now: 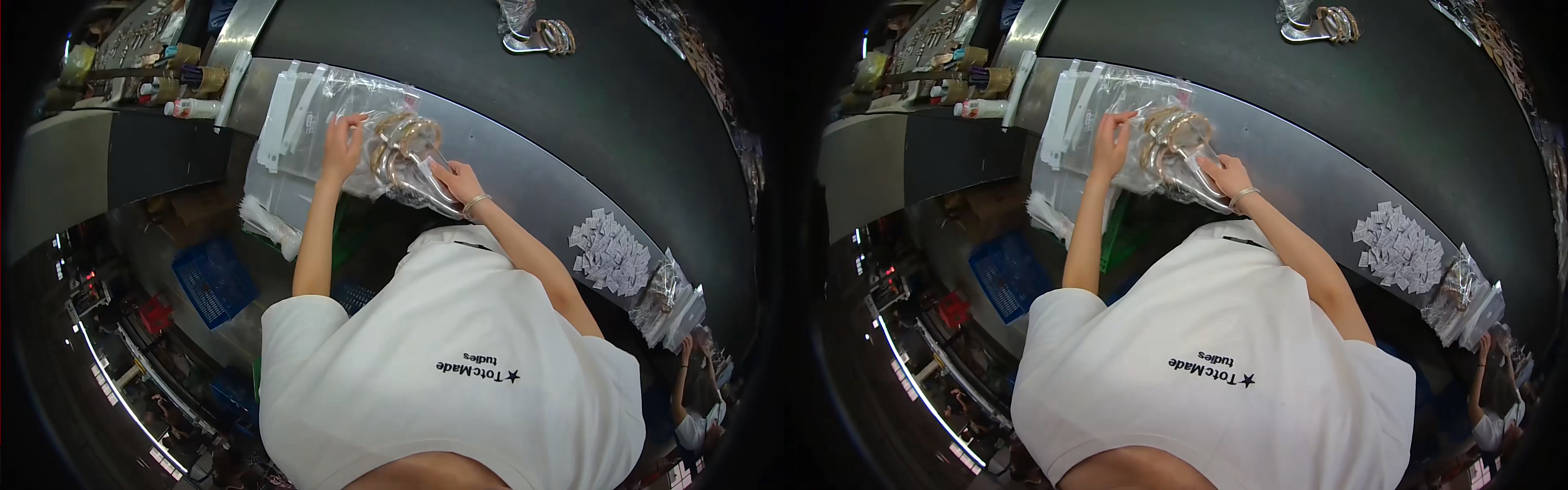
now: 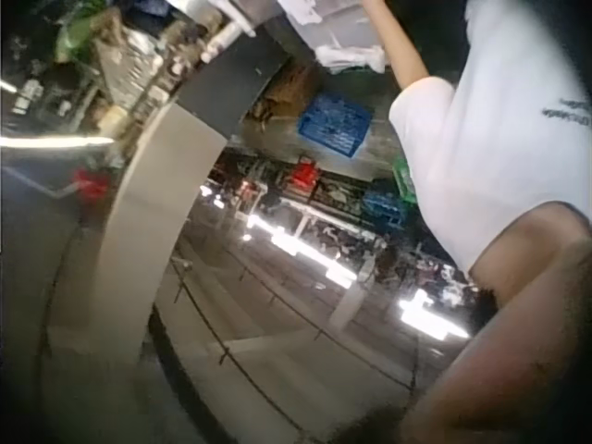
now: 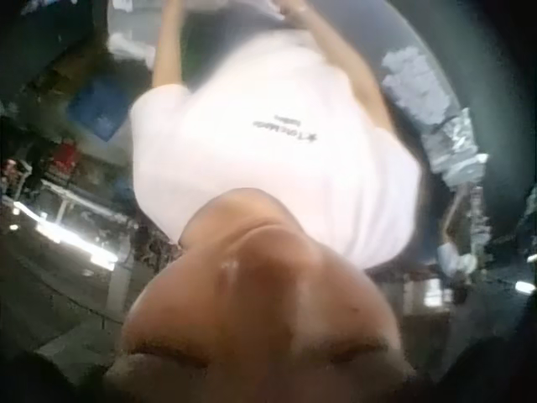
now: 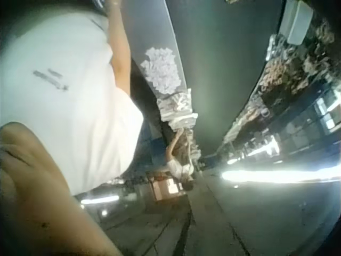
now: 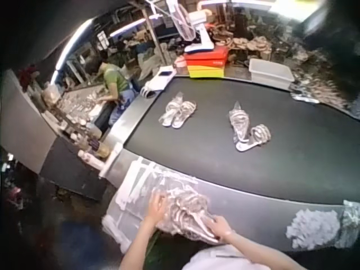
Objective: The person repeatedly picks up pairs of white sandals with gold straps from a table, places them into clear plastic bags, and moves the packaged items into a blue crate. The process is repetitive, involving picking, bagging, and stacking the sandals.
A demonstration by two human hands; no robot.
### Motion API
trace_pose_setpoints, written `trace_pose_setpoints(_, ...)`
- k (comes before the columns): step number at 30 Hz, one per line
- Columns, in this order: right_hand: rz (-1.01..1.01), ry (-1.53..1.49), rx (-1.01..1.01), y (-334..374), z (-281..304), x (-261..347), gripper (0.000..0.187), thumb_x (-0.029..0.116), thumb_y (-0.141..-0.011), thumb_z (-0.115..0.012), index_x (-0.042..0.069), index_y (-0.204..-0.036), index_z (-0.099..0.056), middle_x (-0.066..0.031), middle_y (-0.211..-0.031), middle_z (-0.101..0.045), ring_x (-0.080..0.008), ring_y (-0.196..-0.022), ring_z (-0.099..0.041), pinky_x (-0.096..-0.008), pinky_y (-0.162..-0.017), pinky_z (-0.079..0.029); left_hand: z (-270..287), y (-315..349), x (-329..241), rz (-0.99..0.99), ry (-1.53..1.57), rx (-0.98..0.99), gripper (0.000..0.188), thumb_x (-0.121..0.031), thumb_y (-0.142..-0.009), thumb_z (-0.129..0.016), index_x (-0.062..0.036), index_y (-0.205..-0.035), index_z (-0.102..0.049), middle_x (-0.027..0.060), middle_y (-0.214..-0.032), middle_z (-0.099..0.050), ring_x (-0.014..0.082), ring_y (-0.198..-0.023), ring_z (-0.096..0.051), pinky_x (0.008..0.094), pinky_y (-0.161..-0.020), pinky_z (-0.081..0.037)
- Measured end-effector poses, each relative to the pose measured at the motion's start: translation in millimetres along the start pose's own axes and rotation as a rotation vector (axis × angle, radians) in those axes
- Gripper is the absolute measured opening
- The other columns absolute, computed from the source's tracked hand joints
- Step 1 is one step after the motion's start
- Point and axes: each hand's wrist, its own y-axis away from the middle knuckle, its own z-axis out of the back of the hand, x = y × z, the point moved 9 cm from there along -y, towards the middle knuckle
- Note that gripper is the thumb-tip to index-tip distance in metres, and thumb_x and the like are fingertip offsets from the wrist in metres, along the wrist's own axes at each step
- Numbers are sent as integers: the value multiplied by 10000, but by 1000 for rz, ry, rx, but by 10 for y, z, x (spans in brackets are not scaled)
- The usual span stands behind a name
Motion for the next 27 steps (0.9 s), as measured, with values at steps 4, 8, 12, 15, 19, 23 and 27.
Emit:
trace_pose_setpoints(4, 361, 407, 33, 310, 83, 564, 611, 545, -734, -609, -28, -948, -634, -168, -712, -633, -286, -681, -623, -357, -645, -462, -322, 14, -782, -297, -49, 65, 153, -98, -870, -460, -13, -970, -540, 119, -1001, -604, 313, -959, -543, 388, -842, -412)
trace_pose_setpoints(8, 83, 131, -180, 167, 528, 187, 552, 521, -739, -620, -20, -845, -640, -161, -666, -618, -244, -609, -591, -347, -602, -450, -536, -33, -797, -141, 141, 65, 184, -96, -871, -448, -37, -995, -571, 139, -994, -597, 328, -961, -538, 428, -865, -385)
trace_pose_setpoints(12, 268, 192, -287, 369, 891, 534, 445, 409, -762, -645, -31, -826, -632, -134, -667, -624, -182, -619, -581, -314, -576, -442, -1194, 83, -1814, -586, -287, 161, 257, -48, -778, -482, -91, -1010, -586, 81, -1178, -547, 324, -1155, -439, 446, -1004, -287)
trace_pose_setpoints(15, 551, -548, -295, 435, 1204, 686, 277, 259, -784, -643, -15, -825, -634, -82, -727, -643, -132, -681, -581, -278, -576, -437, -1423, 234, -2267, -814, -237, 277, 363, 3, -719, -509, -70, -1074, -524, 72, -1183, -543, 323, -1212, -393, 451, -1050, -223)
trace_pose_setpoints(19, 557, -372, -559, 820, 1758, 813, 112, 87, -811, -586, -24, -809, -597, 10, -692, -556, -52, -632, -468, -213, -543, -373, -863, -82, -2214, -404, 136, -145, 471, -2, -710, -542, -49, -1169, -447, 113, -1152, -554, 299, -1154, -449, 388, -1020, -284)
trace_pose_setpoints(23, 575, -633, -491, 1007, 1898, 1040, 162, 151, -840, -610, 9, -762, -598, 42, -657, -518, -31, -617, -427, -194, -531, -343, -1549, -244, -1550, 297, 750, 223, 390, 45, -706, -506, 3, -1093, -508, 105, -935, -626, 259, -889, -579, 357, -802, -441)
trace_pose_setpoints(27, 662, -801, -497, 1157, 2055, 1279, 288, 285, -813, -682, 16, -748, -602, 18, -712, -556, -25, -631, -449, -172, -540, -353, -2158, 564, -2309, -322, -101, 845, 367, 14, -727, -483, -39, -1082, -561, 181, -954, -622, 370, -884, -576, 366, -782, -464)
